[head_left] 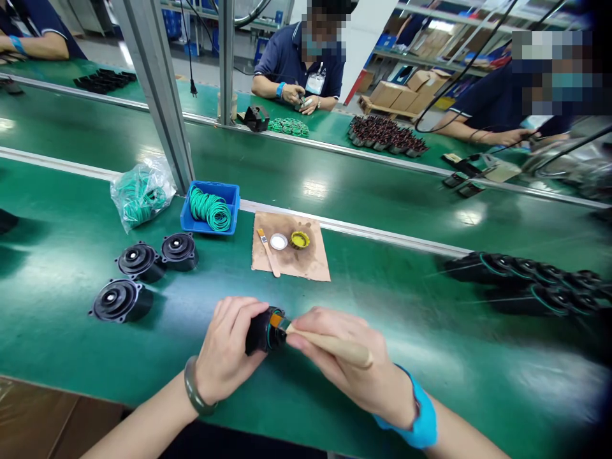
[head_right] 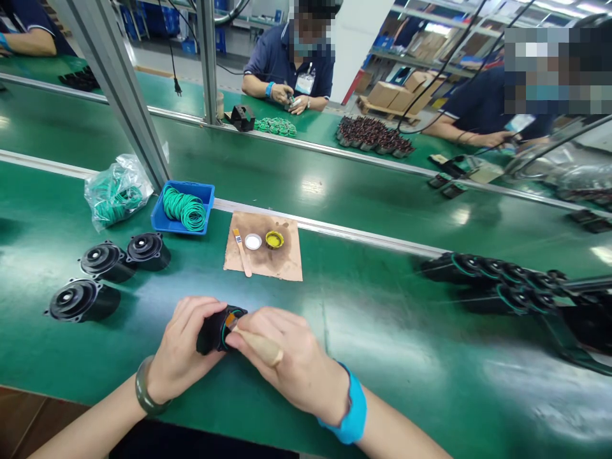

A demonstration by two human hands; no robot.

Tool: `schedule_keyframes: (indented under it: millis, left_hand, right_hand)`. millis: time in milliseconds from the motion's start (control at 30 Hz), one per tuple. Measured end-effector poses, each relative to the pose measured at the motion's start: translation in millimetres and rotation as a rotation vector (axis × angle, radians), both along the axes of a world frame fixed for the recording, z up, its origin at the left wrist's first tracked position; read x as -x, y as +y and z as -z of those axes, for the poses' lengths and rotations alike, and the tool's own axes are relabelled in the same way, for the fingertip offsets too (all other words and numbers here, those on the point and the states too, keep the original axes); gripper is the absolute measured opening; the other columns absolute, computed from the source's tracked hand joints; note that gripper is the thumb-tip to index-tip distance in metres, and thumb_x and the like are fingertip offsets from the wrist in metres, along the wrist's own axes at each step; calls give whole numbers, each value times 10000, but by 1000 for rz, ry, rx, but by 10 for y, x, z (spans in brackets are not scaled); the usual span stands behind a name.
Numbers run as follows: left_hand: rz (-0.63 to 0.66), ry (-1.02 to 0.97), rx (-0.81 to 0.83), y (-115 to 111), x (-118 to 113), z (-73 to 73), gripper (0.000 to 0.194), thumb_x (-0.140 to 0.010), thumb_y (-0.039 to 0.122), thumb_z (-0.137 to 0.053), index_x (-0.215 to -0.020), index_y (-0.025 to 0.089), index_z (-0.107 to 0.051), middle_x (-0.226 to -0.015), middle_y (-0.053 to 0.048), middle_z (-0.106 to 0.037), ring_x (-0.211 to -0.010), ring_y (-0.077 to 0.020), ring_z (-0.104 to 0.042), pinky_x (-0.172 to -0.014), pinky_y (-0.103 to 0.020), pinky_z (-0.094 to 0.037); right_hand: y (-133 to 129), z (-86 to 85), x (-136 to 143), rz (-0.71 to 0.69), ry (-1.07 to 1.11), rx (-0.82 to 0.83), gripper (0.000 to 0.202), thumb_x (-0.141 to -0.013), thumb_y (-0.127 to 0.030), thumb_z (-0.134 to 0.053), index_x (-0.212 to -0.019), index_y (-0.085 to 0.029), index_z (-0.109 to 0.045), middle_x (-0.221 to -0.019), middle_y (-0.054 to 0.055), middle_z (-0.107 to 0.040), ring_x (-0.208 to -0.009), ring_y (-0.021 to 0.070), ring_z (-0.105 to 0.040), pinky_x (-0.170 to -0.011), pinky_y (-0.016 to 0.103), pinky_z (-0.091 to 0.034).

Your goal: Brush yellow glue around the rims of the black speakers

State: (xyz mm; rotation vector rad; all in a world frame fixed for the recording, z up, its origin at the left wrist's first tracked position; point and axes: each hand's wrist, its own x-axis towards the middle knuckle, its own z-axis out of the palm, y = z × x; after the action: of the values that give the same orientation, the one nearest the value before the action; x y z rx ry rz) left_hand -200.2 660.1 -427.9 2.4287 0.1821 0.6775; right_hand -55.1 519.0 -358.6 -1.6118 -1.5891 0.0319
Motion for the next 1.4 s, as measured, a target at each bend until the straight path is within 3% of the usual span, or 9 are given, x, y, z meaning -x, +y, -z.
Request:
schedule_keyframes:
  millis: [167, 400, 700, 800, 933, 1067, 1267, 1400]
  left_hand:
    - [-4, 2, 0, 17, 8, 12, 523, -773, 96, -631, -1245, 191, -428, -1103, -103, -575, -975, -256, -528, -827, -389, -428]
    - [-25, -7, 53, 45, -20, -27, 532, -742, 99, -671, -1213, 193, -445, -1095, -91, -577, -975, -243, -530, -830, -378, -440]
    - [-57, -6, 186, 56, -27, -59, 547, -676, 140, -802, -1124, 201, -494, -1045, -55, -600, -963, -205, -561, -831, -322, -481]
    - [-46, -17, 202, 70, -23, -61, 531, -697, 139, -789, -1136, 197, -496, -1054, -58, -607, -978, -202, -571, -845, -318, -485]
    - [28, -68, 172, 71, -20, -52, 506, -733, 39, -696, -1171, 191, -491, -1091, -70, -610, -1014, -196, -571, -869, -306, -477]
    - [74, -118, 102, 63, -14, 0, 471, -778, 47, -661, -1196, 170, -484, -1101, -90, -613, -1042, -206, -561, -906, -325, -466]
    - [61, -173, 66, 58, 2, 28, 470, -786, 52, -670, -1206, 161, -489, -1087, -94, -616, -1063, -204, -570, -924, -321, -471]
    - [-23, -104, 231, 69, 9, 0, 517, -720, 100, -757, -1160, 207, -510, -1100, -63, -623, -1047, -189, -598, -907, -299, -489]
  right_hand:
    - [-60, 7, 110, -43, -126, 65, 110, -981, -222, -504, -917, -170, -578, -697, 24, -631, -638, 130, -588, -627, 253, -499]
    - [-118, -7, 180, -185, -287, 79, 153, -948, -124, -503, -846, -108, -617, -709, 51, -606, -628, 145, -539, -609, 286, -478]
    - [-212, 38, -10, -311, -368, 135, 166, -922, -59, -451, -906, -97, -613, -733, 73, -616, -669, 165, -543, -623, 309, -483]
    - [-227, -24, -114, -287, -216, 137, 159, -960, -109, -429, -945, -125, -587, -738, 70, -624, -667, 153, -557, -628, 297, -495]
    - [-172, -82, -135, -165, 150, -58, 120, -943, -115, -503, -999, -158, -600, -771, 58, -671, -674, 134, -617, -635, 263, -532]
    - [-39, -11, -47, -18, 385, -95, 112, -887, -88, -600, -862, -184, -654, -742, 11, -679, -630, 99, -655, -582, 181, -539]
    - [58, 134, -47, 104, 433, -10, 166, -916, -170, -572, -758, -157, -618, -684, 8, -640, -550, 81, -634, -532, 170, -521]
    - [-7, 126, -115, 189, 499, -11, 203, -906, -200, -588, -709, -153, -591, -584, -7, -596, -458, 76, -587, -448, 162, -467]
